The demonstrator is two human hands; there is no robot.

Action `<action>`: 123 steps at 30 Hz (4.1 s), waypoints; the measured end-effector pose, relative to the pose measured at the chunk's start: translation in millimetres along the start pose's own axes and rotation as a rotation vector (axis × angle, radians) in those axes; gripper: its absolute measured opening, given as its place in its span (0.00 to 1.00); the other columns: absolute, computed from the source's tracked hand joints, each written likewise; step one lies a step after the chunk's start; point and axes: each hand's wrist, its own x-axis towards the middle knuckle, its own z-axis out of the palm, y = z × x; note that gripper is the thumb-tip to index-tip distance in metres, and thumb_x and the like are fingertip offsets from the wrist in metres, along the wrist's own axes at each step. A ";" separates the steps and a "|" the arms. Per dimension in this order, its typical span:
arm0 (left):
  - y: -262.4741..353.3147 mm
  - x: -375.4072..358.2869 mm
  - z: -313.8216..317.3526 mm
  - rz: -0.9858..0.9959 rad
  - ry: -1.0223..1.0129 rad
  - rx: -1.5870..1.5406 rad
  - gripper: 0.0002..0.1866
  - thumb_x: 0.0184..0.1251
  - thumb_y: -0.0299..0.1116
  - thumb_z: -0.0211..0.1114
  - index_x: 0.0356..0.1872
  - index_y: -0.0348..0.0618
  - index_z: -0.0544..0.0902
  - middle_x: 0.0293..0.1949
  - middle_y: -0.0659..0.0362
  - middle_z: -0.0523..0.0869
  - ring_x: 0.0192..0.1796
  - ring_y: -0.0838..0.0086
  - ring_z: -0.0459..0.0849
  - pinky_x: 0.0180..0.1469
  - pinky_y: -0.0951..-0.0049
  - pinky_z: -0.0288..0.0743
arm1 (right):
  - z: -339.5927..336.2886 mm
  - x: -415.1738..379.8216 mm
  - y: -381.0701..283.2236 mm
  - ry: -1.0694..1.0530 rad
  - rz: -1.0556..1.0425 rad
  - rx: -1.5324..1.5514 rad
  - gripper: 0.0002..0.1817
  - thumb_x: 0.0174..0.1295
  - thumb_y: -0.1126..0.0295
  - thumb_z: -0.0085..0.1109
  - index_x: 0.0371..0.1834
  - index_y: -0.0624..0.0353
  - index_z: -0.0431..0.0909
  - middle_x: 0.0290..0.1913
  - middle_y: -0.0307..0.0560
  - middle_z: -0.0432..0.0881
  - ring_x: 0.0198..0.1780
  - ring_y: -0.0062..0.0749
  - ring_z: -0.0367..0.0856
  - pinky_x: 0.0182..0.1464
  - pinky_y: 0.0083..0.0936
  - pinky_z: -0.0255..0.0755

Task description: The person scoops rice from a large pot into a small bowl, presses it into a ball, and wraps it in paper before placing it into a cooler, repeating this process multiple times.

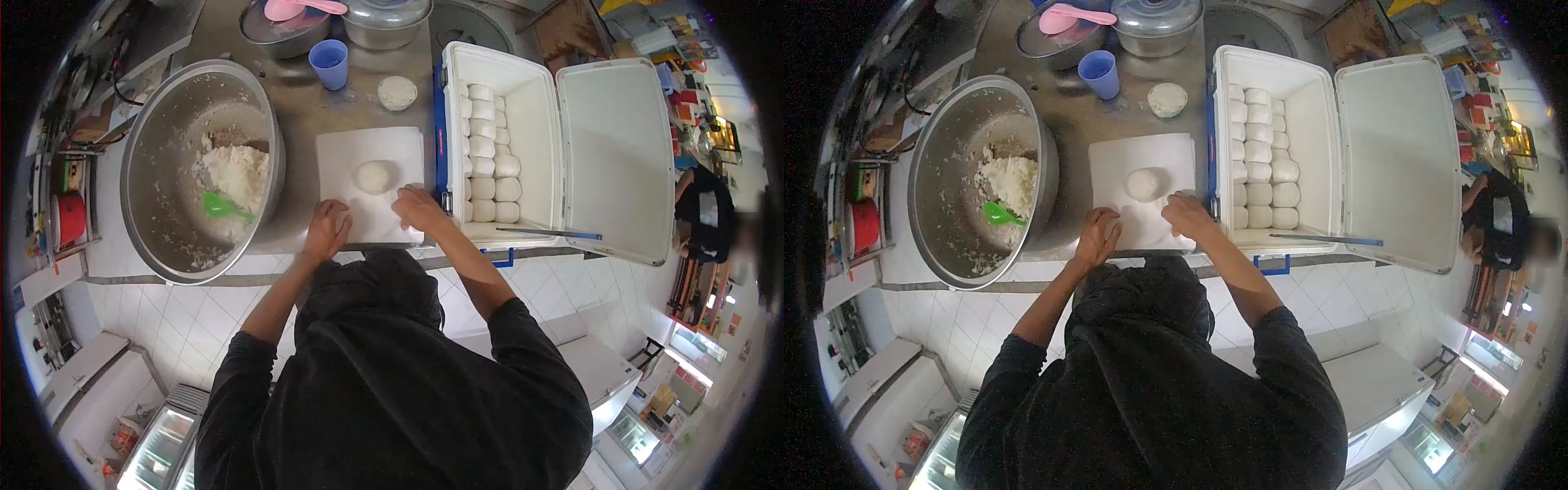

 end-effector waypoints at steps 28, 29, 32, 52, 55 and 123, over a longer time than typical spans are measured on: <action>-42.4 102.9 -4.1 -0.378 0.099 -0.029 0.13 0.69 0.30 0.67 0.52 0.42 0.82 0.37 0.49 0.87 0.42 0.51 0.85 0.52 0.55 0.79 | -46.3 65.1 24.2 0.221 0.590 0.174 0.09 0.63 0.67 0.66 0.43 0.55 0.88 0.43 0.55 0.88 0.47 0.53 0.87 0.51 0.44 0.80; -35.1 99.3 -3.1 -0.209 0.201 0.052 0.14 0.68 0.29 0.67 0.53 0.42 0.81 0.39 0.48 0.86 0.45 0.51 0.85 0.53 0.54 0.79 | -48.5 70.3 26.6 0.213 0.600 0.159 0.09 0.62 0.67 0.67 0.43 0.54 0.89 0.44 0.54 0.89 0.48 0.52 0.86 0.53 0.43 0.80; 14.6 74.0 4.8 0.192 0.268 0.247 0.19 0.64 0.29 0.68 0.55 0.39 0.79 0.50 0.45 0.82 0.54 0.49 0.81 0.56 0.53 0.77 | -47.4 84.0 30.5 0.478 0.486 0.004 0.08 0.59 0.67 0.68 0.41 0.51 0.89 0.49 0.49 0.86 0.55 0.47 0.80 0.57 0.40 0.76; 20.7 71.9 30.1 0.375 -0.004 0.337 0.22 0.70 0.32 0.63 0.60 0.27 0.77 0.63 0.44 0.76 0.69 0.51 0.73 0.72 0.57 0.71 | -87.7 143.3 59.5 -0.104 0.112 0.324 0.18 0.52 0.58 0.76 0.37 0.59 0.84 0.41 0.52 0.87 0.41 0.51 0.85 0.51 0.42 0.79; 22.2 71.7 27.6 0.384 0.011 0.319 0.21 0.70 0.32 0.63 0.59 0.29 0.78 0.63 0.45 0.76 0.68 0.52 0.73 0.70 0.58 0.72 | -91.1 125.9 46.4 -0.098 -0.013 0.194 0.13 0.58 0.61 0.70 0.37 0.60 0.84 0.41 0.53 0.86 0.45 0.50 0.85 0.53 0.43 0.79; -5.5 138.4 17.6 0.098 -0.104 0.484 0.34 0.46 0.37 0.82 0.57 0.39 0.78 0.51 0.48 0.80 0.60 0.54 0.76 0.70 0.61 0.69 | -112.9 82.2 70.2 0.106 0.176 0.305 0.15 0.46 0.61 0.81 0.28 0.58 0.85 0.37 0.50 0.84 0.49 0.45 0.83 0.54 0.38 0.76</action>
